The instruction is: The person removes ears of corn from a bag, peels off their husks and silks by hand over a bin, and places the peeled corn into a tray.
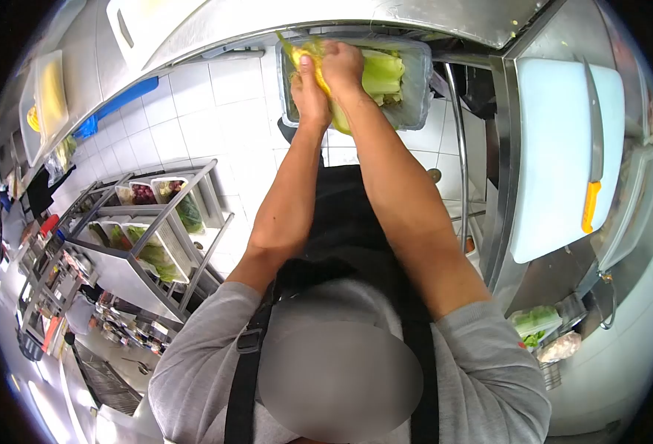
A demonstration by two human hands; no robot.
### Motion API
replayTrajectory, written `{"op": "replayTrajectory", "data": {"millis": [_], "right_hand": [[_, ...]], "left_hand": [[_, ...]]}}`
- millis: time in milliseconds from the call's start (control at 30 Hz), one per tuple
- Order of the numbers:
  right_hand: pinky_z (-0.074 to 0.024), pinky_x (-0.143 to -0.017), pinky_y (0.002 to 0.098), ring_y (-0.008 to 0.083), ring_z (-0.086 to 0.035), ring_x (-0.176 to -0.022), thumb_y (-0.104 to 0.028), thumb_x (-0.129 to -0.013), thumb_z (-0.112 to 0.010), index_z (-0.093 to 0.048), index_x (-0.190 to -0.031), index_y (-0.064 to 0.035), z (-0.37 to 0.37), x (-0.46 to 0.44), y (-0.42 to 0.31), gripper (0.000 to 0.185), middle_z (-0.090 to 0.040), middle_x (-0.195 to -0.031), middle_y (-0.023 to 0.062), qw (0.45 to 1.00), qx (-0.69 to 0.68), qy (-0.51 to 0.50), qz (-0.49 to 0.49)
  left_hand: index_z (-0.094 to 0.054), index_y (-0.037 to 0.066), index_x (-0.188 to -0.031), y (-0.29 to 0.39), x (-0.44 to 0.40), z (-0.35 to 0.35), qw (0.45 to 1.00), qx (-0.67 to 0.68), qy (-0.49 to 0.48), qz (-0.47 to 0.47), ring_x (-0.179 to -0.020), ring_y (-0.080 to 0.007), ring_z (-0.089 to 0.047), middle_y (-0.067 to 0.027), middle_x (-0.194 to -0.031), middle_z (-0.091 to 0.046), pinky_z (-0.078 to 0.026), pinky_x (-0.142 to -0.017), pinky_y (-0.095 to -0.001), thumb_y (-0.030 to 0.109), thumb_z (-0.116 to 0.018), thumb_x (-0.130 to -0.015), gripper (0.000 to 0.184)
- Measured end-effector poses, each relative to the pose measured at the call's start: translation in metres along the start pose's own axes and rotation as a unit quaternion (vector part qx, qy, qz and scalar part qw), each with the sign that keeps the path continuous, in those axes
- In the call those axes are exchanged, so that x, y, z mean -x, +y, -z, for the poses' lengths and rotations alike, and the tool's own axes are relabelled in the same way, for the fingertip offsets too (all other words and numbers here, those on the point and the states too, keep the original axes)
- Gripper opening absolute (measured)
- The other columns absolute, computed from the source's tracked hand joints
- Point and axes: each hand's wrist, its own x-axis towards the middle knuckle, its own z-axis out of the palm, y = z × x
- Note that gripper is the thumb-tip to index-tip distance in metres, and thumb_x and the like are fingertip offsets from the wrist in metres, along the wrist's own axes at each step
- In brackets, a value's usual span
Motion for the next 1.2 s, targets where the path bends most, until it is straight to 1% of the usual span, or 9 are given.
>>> {"op": "replayTrajectory", "data": {"millis": [100,267,433,667,767,833,933,1033,1200], "right_hand": [[-0.0524,-0.064,0.0317,0.0201,-0.066,-0.069,-0.018,-0.102,-0.054,-0.063,-0.1,0.0044,-0.013,0.007,-0.01,0.024,-0.069,-0.081,0.013,0.961,-0.233,0.034,-0.142],[-0.0487,-0.054,0.0337,0.0171,-0.054,-0.057,-0.019,-0.103,-0.051,-0.059,-0.091,0.0019,-0.023,0.014,-0.003,0.026,-0.057,-0.074,0.0073,0.963,-0.236,0.076,-0.107],[-0.0361,-0.043,0.0281,0.0096,-0.042,-0.052,-0.022,-0.104,-0.051,-0.056,-0.089,-0.0058,0.022,0.026,-0.028,0.023,-0.048,-0.069,0.001,0.837,-0.507,0.019,-0.205],[-0.044,-0.051,0.027,0.0109,-0.049,-0.056,-0.028,-0.103,-0.053,-0.063,-0.101,-0.0119,0.115,-0.001,0.008,0.019,-0.056,-0.074,0.0021,0.982,-0.169,-0.044,-0.069],[-0.0528,-0.067,0.0312,0.0167,-0.061,-0.077,-0.032,-0.102,-0.056,-0.065,-0.116,-0.0081,0.084,-0.058,0.09,0.029,-0.066,-0.093,0.0085,0.86,0.333,-0.15,0.357],[-0.0518,-0.089,0.0348,0.0225,-0.062,-0.108,-0.032,-0.103,-0.054,-0.059,-0.132,-0.0075,0.067,-0.029,0.033,0.037,-0.065,-0.119,0.0072,0.857,0.42,-0.159,0.253],[-0.0517,-0.09,0.0349,0.0211,-0.063,-0.104,-0.037,-0.101,-0.058,-0.058,-0.135,-0.0063,0.041,0.006,-0.005,0.046,-0.065,-0.119,0.0089,0.944,-0.013,-0.326,-0.053],[-0.0517,-0.083,0.0296,0.0175,-0.063,-0.095,-0.047,-0.093,-0.067,-0.061,-0.129,-0.0012,0.048,-0.002,-0.015,0.058,-0.067,-0.111,0.0133,0.94,0.023,-0.301,-0.16],[-0.0501,-0.076,0.0282,0.0144,-0.063,-0.091,-0.039,-0.089,-0.073,-0.065,-0.118,-0.0014,0.054,0.008,-0.007,0.048,-0.067,-0.105,0.0113,0.959,0.09,-0.238,-0.127]], "left_hand": [[-0.061,-0.001,-0.114,0.002,-0.003,-0.002,0.98,0.174,0.091,-0.001,-0.089,-0.0166,-0.062,-0.0098,-0.103,-0.066,-0.05,-0.083,-0.03,0.051,-0.048,-0.103,0.055],[-0.064,-0.002,-0.105,0.031,-0.001,-0.001,0.986,-0.121,0.057,-0.099,-0.072,-0.0184,-0.063,-0.0085,-0.084,-0.068,-0.051,-0.069,-0.0314,0.035,-0.065,-0.095,0.038],[-0.053,-0.001,-0.109,0.015,-0.074,0.057,0.946,0.169,0.232,0.152,-0.062,-0.031,-0.063,-0.0182,-0.072,-0.064,-0.054,-0.061,-0.0439,0.032,-0.063,-0.094,0.037],[-0.047,0.005,-0.13,0.047,-0.124,0.149,0.974,0.18,0.139,0.025,-0.091,-0.0338,-0.059,-0.014,-0.111,-0.054,-0.054,-0.083,-0.0521,0.066,-0.049,-0.094,0.071],[-0.049,0.007,-0.131,0.033,-0.095,0.106,0.988,0.146,0.048,0.011,-0.1,-0.0303,-0.058,-0.0107,-0.11,-0.057,-0.05,-0.092,-0.0484,0.073,-0.036,-0.095,0.077],[-0.052,0.008,-0.129,0.025,-0.082,0.076,0.963,0.26,0.025,0.071,-0.108,-0.0282,-0.056,-0.0103,-0.119,-0.059,-0.047,-0.099,-0.0437,0.053,-0.036,-0.105,0.053],[-0.058,0.005,-0.119,0.004,-0.063,0.041,0.979,0.19,-0.028,0.063,-0.099,-0.0213,-0.058,-0.0089,-0.11,-0.062,-0.049,-0.09,-0.0363,0.04,-0.044,-0.106,0.04],[-0.065,0.001,-0.1,-0.011,-0.052,0.02,0.999,0.032,-0.022,0.009,-0.08,-0.0086,-0.056,-0.0012,-0.089,-0.064,-0.048,-0.07,-0.0264,0.024,-0.059,-0.102,0.024],[-0.064,-0.006,-0.091,-0.027,-0.043,0.007,0.933,-0.315,0.018,-0.175,-0.067,-0.0243,-0.059,-0.0187,-0.075,-0.064,-0.049,-0.065,-0.0405,0.026,-0.055,-0.102,0.036]]}}
